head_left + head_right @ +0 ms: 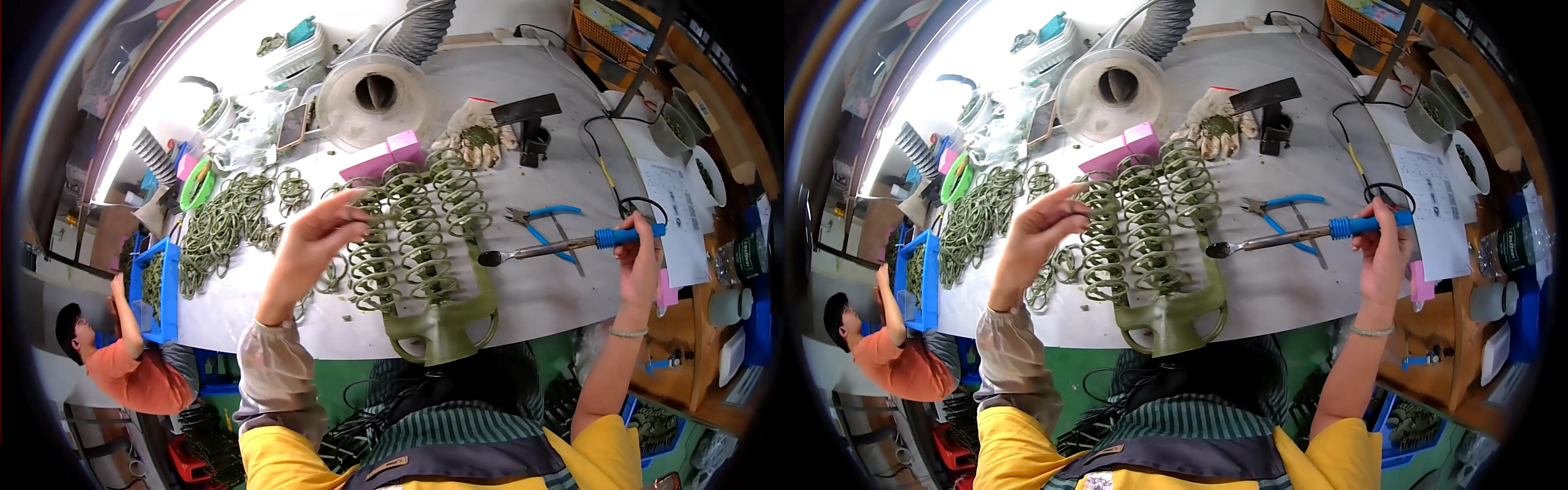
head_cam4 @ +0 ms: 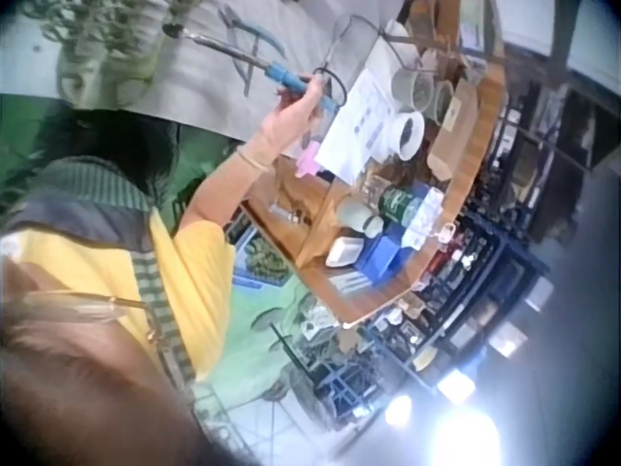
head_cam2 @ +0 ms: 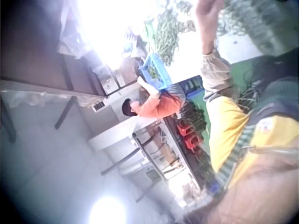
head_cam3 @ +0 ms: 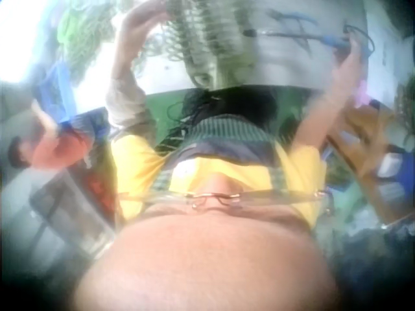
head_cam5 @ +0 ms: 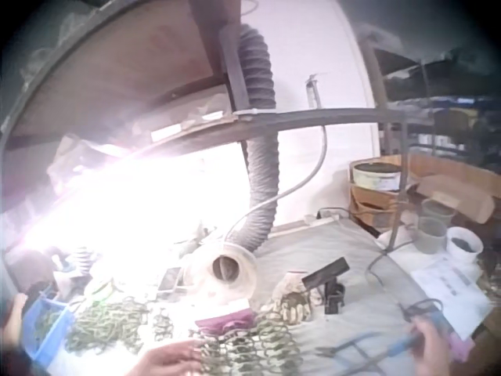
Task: The person attaches small green rings onto the parallel slats of a green frame using a soldering iron, then uses a pair of pliers to snip a wire or fastener on one of the rings.
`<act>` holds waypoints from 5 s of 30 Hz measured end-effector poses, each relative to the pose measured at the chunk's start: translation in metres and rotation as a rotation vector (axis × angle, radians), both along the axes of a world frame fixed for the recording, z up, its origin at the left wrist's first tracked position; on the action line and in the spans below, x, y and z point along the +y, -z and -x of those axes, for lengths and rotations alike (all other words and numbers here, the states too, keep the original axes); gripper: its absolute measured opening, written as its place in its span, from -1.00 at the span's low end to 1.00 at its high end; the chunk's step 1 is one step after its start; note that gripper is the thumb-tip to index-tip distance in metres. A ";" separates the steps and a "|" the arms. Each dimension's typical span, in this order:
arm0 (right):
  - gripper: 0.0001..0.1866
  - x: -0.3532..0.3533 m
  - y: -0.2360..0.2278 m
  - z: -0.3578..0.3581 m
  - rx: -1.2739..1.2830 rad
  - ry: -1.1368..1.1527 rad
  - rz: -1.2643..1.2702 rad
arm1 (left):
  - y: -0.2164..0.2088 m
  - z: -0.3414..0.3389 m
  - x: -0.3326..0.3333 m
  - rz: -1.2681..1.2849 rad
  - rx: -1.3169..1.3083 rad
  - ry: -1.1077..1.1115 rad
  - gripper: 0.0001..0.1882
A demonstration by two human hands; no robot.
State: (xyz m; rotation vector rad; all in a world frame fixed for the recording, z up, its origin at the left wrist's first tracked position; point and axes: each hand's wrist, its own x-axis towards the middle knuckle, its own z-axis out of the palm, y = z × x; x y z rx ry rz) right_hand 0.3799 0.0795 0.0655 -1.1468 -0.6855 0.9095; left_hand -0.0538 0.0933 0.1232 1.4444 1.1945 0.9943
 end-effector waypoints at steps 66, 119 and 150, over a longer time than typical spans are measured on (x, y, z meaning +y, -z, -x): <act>-0.76 -0.010 -0.002 -0.014 -0.022 0.031 0.020 | 0.059 0.085 0.064 -0.176 0.753 -0.542 -0.82; -0.75 -0.018 0.001 -0.023 0.010 0.037 0.064 | 0.027 -0.038 0.051 -0.179 0.252 -0.161 -0.88; -0.75 -0.021 0.000 -0.014 -0.025 -0.020 0.041 | 0.005 -0.111 -0.035 -0.309 0.482 0.234 -0.71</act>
